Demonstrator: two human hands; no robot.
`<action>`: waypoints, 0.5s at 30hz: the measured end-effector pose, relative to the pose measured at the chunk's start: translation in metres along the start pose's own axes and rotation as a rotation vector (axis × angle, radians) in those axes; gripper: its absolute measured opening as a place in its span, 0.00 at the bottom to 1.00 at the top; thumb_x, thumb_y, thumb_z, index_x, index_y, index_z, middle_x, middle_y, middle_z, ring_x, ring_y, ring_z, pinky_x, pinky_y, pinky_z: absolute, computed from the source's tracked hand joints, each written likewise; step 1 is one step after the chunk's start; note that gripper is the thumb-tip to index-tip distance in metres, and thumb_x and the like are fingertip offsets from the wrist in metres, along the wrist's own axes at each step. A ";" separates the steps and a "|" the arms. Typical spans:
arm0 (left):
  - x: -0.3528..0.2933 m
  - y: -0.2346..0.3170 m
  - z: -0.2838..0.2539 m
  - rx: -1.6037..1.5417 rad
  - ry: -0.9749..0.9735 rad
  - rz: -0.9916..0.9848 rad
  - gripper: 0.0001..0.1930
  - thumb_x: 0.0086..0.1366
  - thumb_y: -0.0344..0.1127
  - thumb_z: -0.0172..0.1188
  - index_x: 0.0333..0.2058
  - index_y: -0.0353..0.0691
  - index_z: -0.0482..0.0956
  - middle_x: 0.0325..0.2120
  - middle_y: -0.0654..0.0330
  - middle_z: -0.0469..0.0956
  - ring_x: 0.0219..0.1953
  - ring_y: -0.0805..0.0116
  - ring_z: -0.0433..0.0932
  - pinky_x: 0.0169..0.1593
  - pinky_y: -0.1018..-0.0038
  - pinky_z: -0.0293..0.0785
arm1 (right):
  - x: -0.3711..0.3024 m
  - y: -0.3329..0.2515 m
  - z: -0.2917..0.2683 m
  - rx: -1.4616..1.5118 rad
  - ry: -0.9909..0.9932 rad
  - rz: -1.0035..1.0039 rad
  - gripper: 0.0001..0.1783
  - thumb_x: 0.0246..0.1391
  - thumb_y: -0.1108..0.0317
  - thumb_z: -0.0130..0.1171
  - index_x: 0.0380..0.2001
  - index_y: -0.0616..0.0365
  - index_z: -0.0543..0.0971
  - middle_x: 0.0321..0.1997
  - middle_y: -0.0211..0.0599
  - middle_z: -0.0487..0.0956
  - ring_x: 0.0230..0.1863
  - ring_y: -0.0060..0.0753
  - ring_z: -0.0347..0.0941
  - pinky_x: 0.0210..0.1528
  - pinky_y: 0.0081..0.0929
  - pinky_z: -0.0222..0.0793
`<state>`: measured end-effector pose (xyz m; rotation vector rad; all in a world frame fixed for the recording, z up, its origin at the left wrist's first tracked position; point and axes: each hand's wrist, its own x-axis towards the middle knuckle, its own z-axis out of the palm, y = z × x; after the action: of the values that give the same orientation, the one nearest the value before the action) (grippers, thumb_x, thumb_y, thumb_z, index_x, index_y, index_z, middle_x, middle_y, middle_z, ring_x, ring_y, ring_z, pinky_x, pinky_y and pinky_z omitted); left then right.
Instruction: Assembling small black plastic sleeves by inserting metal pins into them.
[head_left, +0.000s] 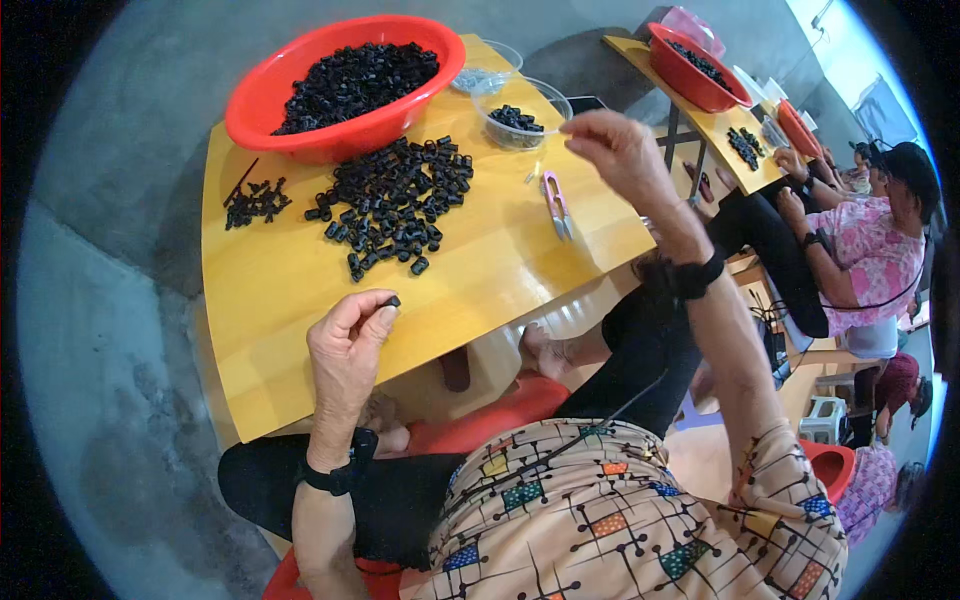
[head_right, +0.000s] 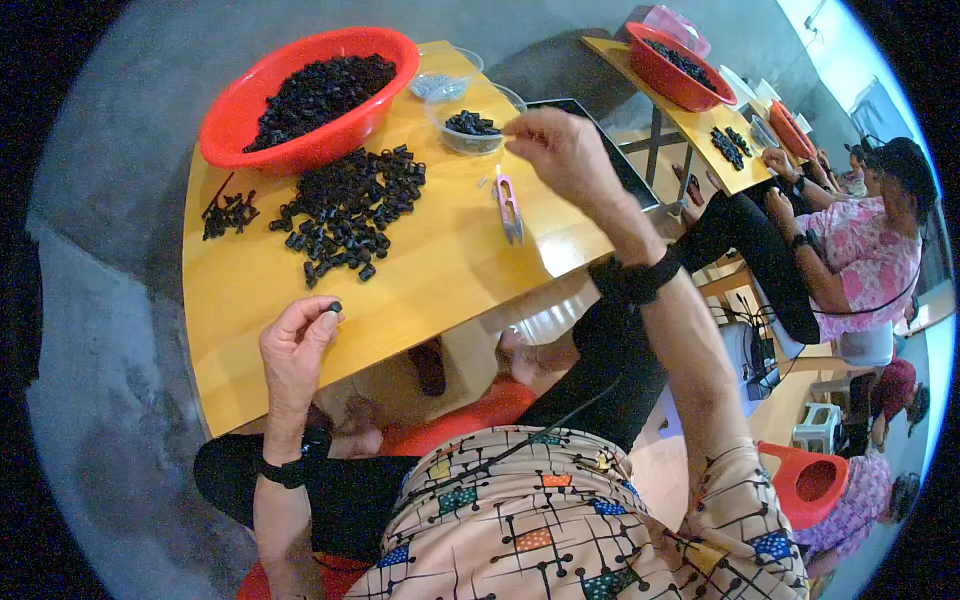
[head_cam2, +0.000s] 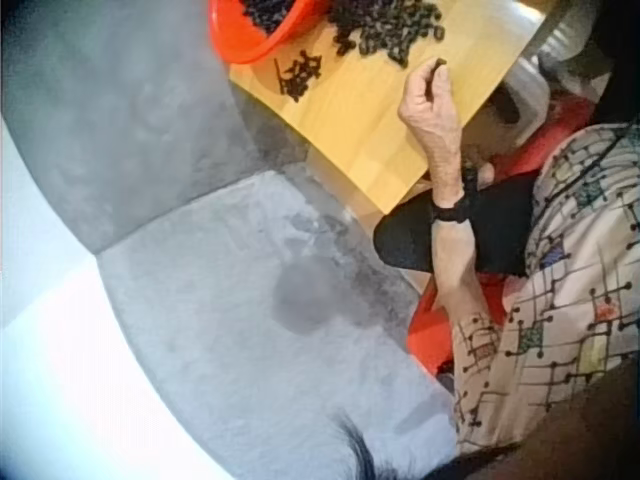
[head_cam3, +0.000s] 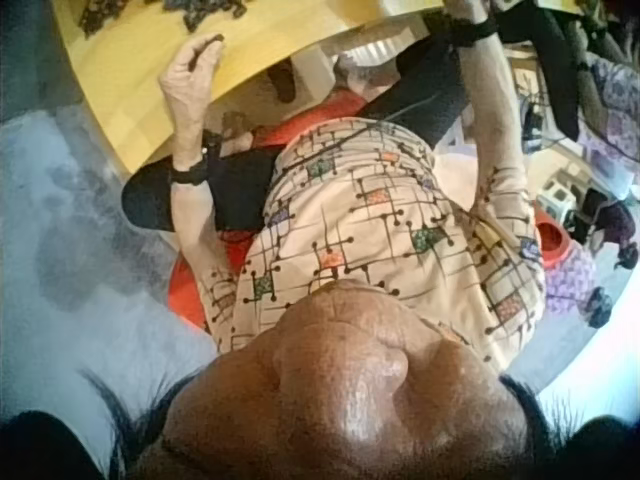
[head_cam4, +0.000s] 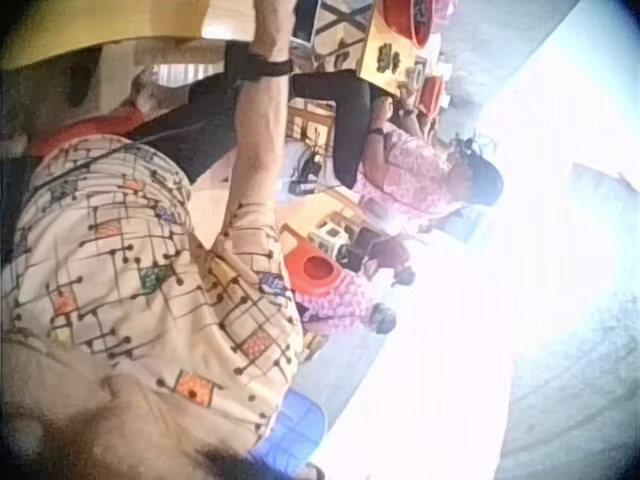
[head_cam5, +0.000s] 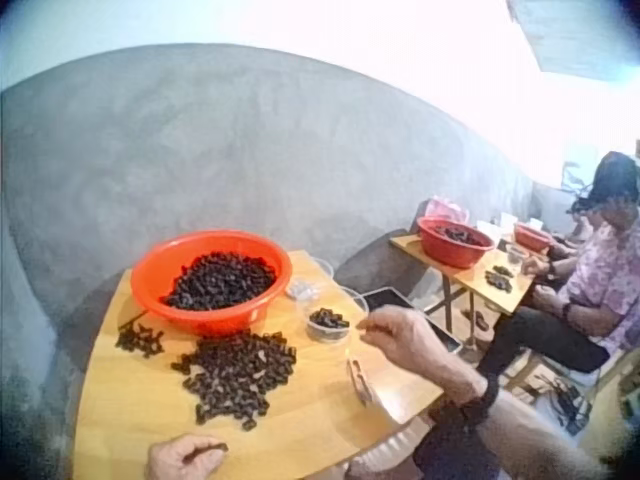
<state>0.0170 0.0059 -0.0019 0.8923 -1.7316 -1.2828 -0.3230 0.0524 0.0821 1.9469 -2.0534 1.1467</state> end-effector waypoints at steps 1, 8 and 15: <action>0.002 0.001 0.000 -0.001 -0.007 -0.005 0.07 0.57 0.28 0.60 0.34 0.33 0.78 0.25 0.66 0.77 0.27 0.81 0.71 0.32 0.83 0.68 | 0.014 -0.006 -0.006 0.006 -0.018 0.011 0.08 0.45 0.72 0.60 0.31 0.63 0.79 0.27 0.42 0.79 0.28 0.31 0.76 0.31 0.24 0.70; 0.002 -0.002 0.000 0.055 -0.018 0.039 0.07 0.56 0.27 0.59 0.34 0.33 0.78 0.25 0.63 0.77 0.27 0.78 0.73 0.33 0.81 0.70 | 0.056 -0.022 0.005 -0.154 -0.378 -0.136 0.08 0.48 0.70 0.57 0.31 0.63 0.78 0.25 0.39 0.78 0.26 0.28 0.74 0.31 0.24 0.69; 0.005 0.006 -0.001 0.084 -0.056 0.088 0.07 0.56 0.26 0.59 0.34 0.33 0.78 0.25 0.62 0.78 0.29 0.78 0.74 0.34 0.81 0.70 | 0.029 0.021 0.037 -0.435 -0.414 -0.281 0.07 0.46 0.65 0.54 0.24 0.56 0.76 0.23 0.41 0.76 0.27 0.46 0.74 0.29 0.38 0.69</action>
<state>0.0151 0.0023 0.0049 0.8253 -1.8591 -1.1958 -0.3316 0.0054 0.0620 2.2608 -1.8899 0.2242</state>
